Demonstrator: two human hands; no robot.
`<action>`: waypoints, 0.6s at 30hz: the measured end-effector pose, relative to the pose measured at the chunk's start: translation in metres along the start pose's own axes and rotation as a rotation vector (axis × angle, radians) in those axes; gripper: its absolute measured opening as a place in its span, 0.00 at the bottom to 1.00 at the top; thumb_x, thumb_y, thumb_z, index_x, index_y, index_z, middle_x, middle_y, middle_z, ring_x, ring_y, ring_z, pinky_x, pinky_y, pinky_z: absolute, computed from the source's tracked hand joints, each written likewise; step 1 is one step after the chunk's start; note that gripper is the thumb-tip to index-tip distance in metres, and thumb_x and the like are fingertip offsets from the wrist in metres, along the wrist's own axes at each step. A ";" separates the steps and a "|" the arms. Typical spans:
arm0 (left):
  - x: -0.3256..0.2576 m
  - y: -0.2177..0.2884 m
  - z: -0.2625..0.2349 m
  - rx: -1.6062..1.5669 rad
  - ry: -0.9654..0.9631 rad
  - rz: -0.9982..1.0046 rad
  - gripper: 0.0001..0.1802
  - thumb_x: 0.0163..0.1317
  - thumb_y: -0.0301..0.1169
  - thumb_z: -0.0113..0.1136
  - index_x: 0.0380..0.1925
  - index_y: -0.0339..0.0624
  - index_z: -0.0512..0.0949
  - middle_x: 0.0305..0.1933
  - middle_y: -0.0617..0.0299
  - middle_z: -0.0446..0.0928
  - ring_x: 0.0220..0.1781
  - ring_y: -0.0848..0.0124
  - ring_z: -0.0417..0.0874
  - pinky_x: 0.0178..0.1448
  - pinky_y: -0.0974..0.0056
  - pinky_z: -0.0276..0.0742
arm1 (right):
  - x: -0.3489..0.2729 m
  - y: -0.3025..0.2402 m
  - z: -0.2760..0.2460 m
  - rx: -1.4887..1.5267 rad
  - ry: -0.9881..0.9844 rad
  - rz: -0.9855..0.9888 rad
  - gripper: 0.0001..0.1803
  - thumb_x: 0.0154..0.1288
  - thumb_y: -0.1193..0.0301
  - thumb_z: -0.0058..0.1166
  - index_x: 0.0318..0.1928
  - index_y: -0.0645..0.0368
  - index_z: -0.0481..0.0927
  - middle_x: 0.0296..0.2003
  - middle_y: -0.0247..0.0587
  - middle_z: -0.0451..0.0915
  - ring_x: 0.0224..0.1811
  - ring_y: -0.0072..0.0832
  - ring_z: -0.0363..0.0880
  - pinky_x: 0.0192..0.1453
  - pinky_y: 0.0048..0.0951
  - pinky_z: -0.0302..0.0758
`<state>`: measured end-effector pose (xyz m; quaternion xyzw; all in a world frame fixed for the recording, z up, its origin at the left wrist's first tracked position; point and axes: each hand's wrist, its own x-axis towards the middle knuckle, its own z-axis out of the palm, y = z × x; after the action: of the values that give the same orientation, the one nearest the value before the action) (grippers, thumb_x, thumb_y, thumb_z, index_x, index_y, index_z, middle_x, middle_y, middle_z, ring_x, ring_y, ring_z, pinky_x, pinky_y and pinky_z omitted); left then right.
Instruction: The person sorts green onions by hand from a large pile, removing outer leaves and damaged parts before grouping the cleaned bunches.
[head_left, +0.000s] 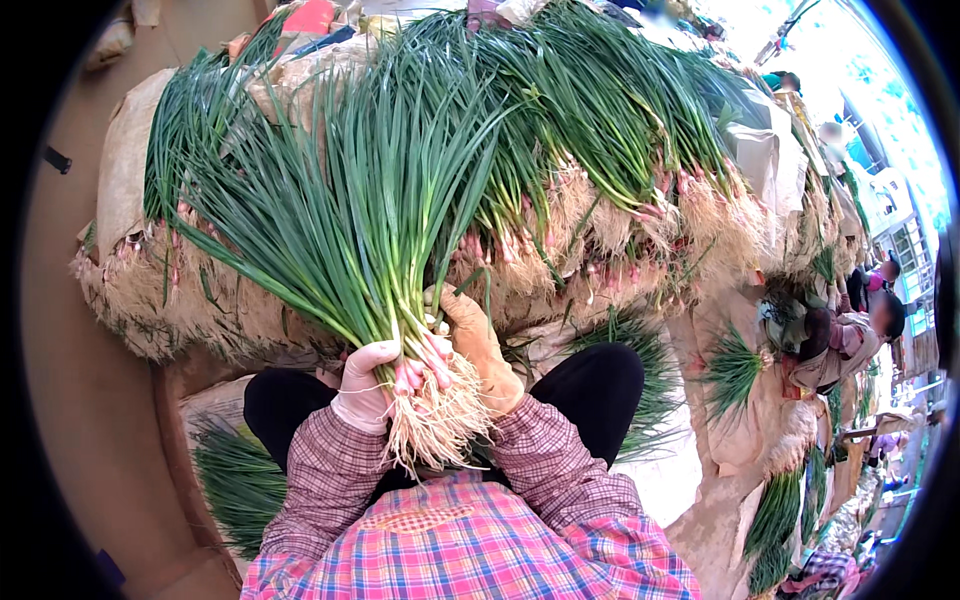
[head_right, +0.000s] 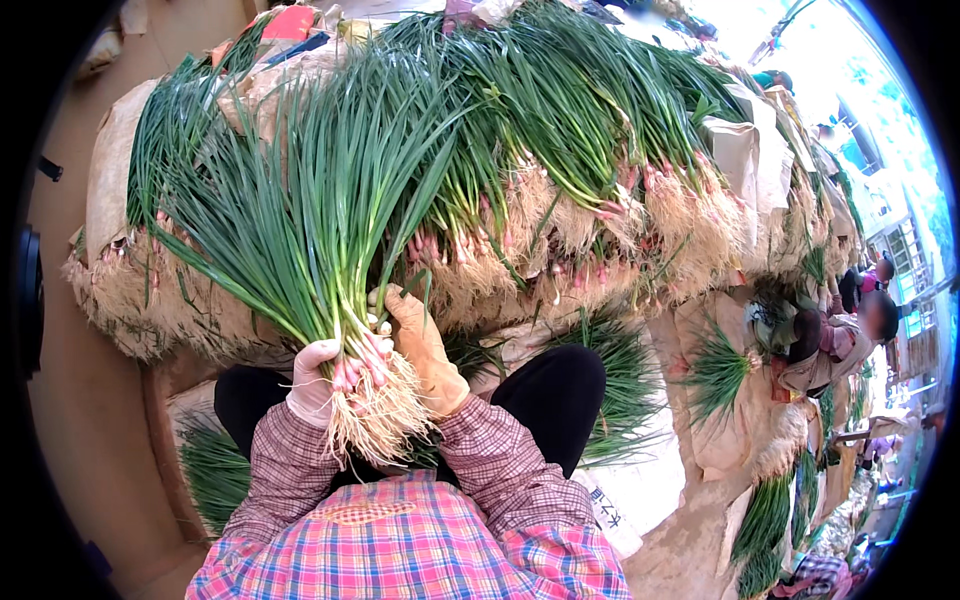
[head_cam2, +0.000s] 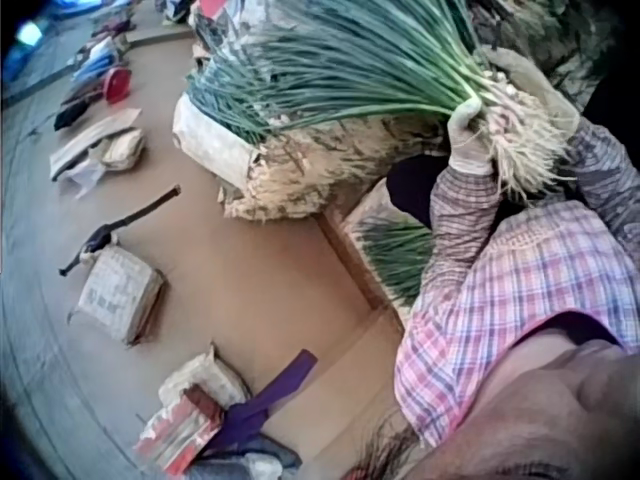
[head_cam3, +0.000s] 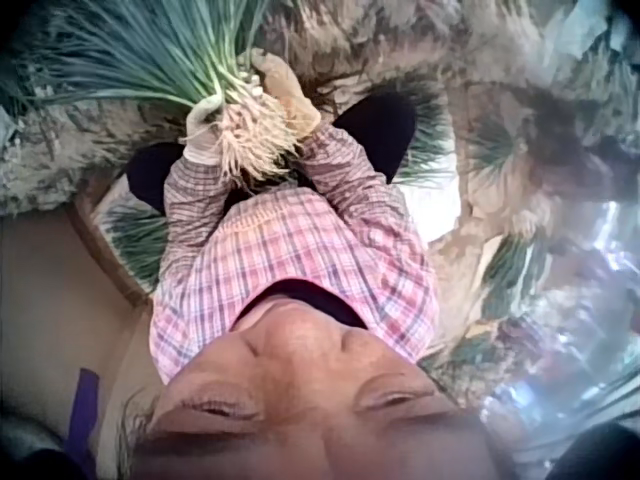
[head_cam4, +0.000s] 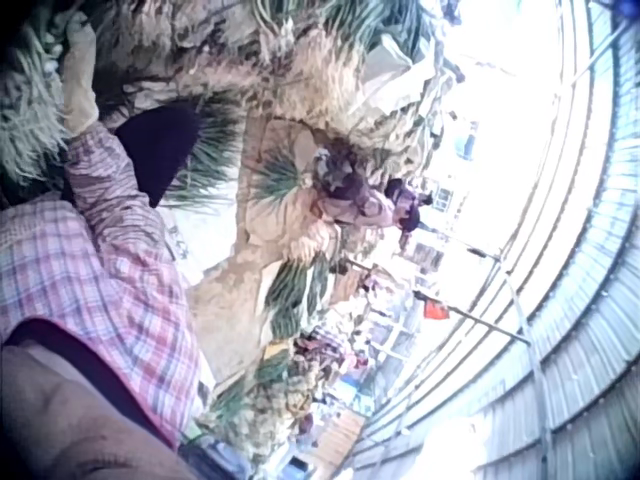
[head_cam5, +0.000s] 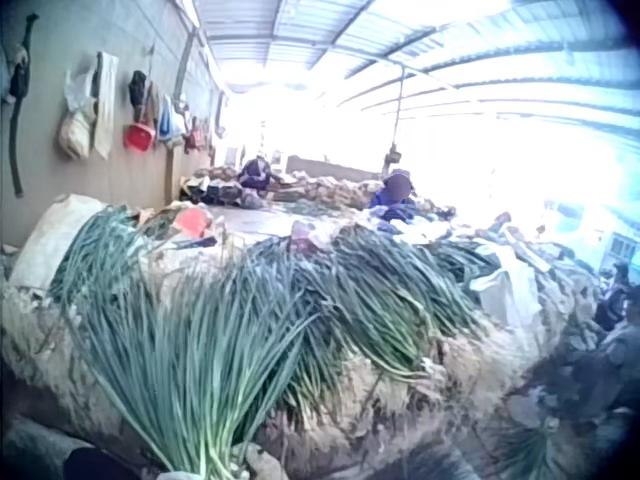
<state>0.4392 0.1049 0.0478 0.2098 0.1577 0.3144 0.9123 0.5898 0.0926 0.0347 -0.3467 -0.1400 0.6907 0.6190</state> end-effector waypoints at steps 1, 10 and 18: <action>0.001 -0.001 -0.002 -0.003 -0.023 0.003 0.36 0.50 0.41 0.56 0.54 0.24 0.65 0.44 0.43 0.75 0.37 0.55 0.81 0.50 0.56 0.75 | 0.007 0.000 -0.005 0.116 -0.006 -0.045 0.12 0.70 0.62 0.47 0.37 0.57 0.75 0.28 0.28 0.76 0.28 0.17 0.71 0.34 0.20 0.68; 0.002 0.004 -0.002 0.020 -0.119 -0.041 0.38 0.48 0.41 0.58 0.57 0.28 0.62 0.46 0.48 0.73 0.46 0.59 0.76 0.46 0.59 0.78 | 0.006 -0.070 -0.052 -1.443 -0.071 -0.283 0.21 0.62 0.67 0.54 0.55 0.60 0.74 0.49 0.47 0.78 0.50 0.37 0.77 0.58 0.35 0.72; 0.006 0.000 0.010 -0.073 -0.073 0.135 0.38 0.47 0.35 0.57 0.59 0.28 0.62 0.52 0.42 0.73 0.56 0.52 0.74 0.61 0.52 0.70 | 0.055 -0.153 -0.057 -1.335 0.566 -0.466 0.09 0.63 0.67 0.56 0.37 0.59 0.82 0.24 0.37 0.81 0.23 0.22 0.77 0.33 0.25 0.73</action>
<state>0.4476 0.1058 0.0553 0.1979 0.0983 0.3730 0.9012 0.7432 0.1616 0.0722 -0.7729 -0.4335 0.1954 0.4201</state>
